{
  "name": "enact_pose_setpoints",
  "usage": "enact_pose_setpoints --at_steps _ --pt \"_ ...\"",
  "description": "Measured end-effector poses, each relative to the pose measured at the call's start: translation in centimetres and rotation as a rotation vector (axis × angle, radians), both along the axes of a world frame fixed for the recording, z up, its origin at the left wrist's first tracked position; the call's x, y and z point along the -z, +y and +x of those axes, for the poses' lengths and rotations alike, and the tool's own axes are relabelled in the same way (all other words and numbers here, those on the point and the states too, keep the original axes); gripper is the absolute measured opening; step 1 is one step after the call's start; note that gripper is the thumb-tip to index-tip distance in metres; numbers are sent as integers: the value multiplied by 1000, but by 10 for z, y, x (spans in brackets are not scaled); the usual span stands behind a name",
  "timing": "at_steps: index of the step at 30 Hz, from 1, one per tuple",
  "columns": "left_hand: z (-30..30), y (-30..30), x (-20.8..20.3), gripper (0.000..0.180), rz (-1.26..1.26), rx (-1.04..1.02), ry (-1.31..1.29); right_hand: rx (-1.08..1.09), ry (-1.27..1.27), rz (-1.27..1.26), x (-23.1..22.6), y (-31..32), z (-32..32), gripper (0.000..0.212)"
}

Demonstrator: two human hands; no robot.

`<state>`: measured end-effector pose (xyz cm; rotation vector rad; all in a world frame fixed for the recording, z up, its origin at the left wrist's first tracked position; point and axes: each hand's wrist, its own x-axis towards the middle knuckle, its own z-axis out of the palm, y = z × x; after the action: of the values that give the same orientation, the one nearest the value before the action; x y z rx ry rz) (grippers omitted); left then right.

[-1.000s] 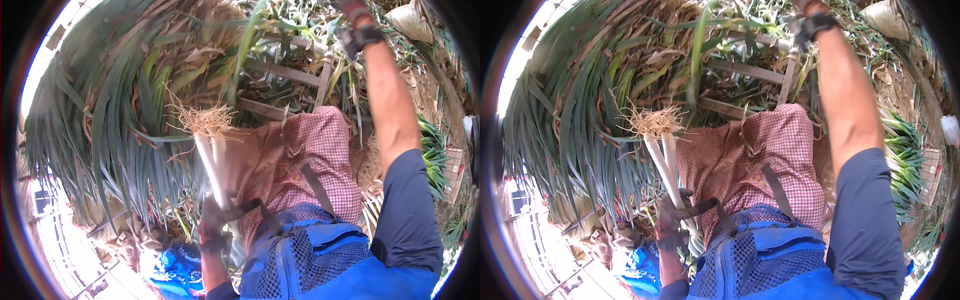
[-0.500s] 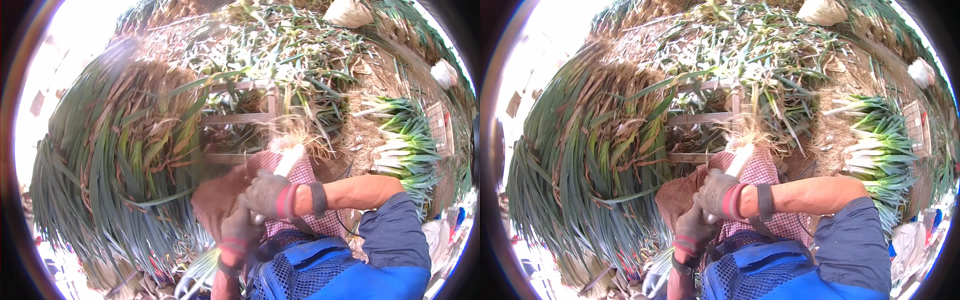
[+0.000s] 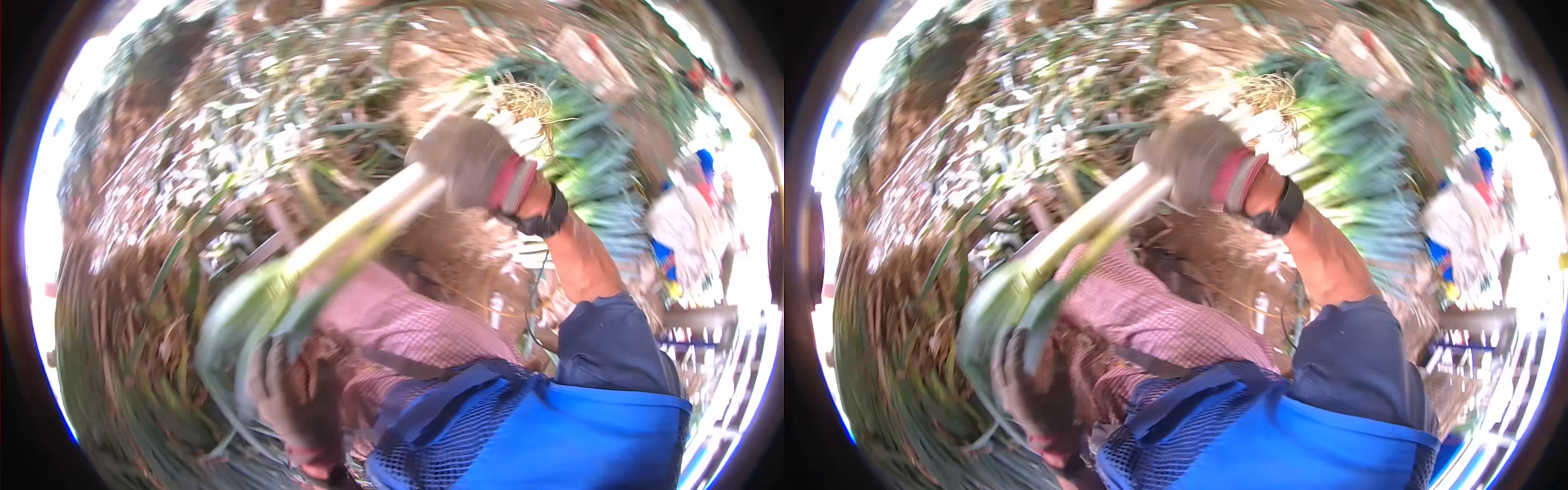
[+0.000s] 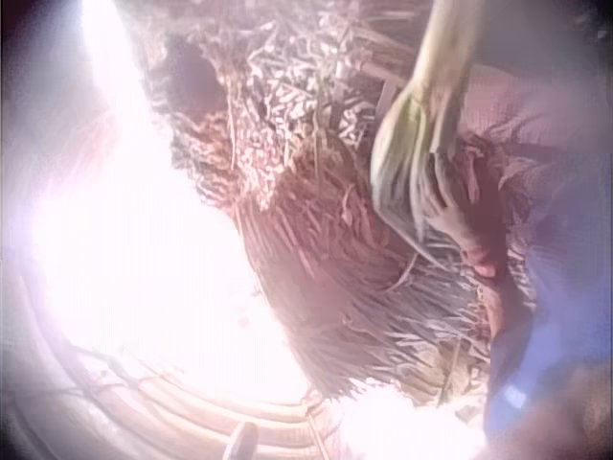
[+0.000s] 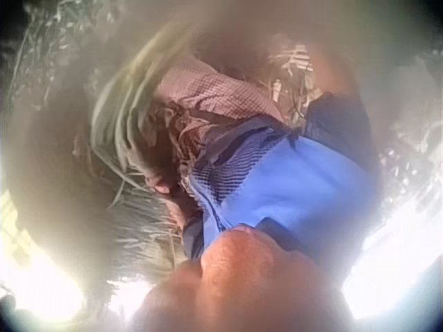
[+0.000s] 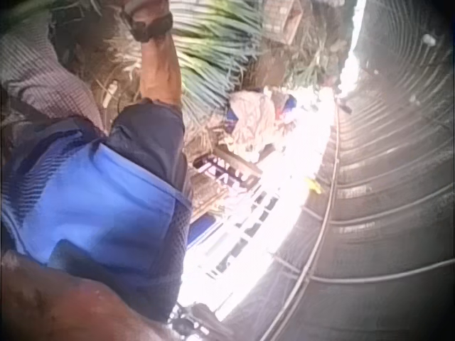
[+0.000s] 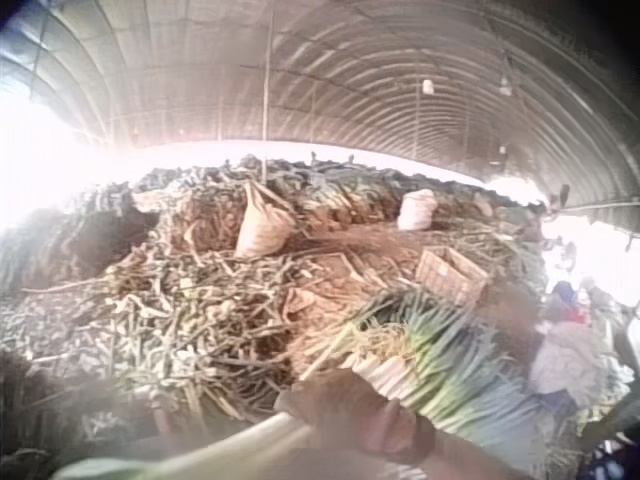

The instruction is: The person processes scallions by pulling them from a large bundle, using a hand-held tool to trim the roots and outer leaves, and placing the cleaned scallions into a pile.

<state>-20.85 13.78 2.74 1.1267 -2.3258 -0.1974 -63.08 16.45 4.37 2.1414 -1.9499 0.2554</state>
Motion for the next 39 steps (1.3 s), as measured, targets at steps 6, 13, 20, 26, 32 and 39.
enact_pose_setpoints --at_steps 6,13,20,26,32,39 --pt "33 -18 36 51 515 -79 332 837 -626 -107 15 144 -105 45" --pt "111 -40 124 42 841 -396 562 1054 -1651 -780 142 208 -156 27" --pt "170 -27 175 29 1040 -624 577 1627 -1640 -511 287 214 -211 43" --pt "155 4 183 29 920 -654 337 501 -194 681 395 211 -127 20" --pt "126 6 165 29 1059 -700 403 537 -265 981 469 210 38 43" --pt "125 9 157 29 1096 -677 383 791 -977 1224 437 182 74 50"
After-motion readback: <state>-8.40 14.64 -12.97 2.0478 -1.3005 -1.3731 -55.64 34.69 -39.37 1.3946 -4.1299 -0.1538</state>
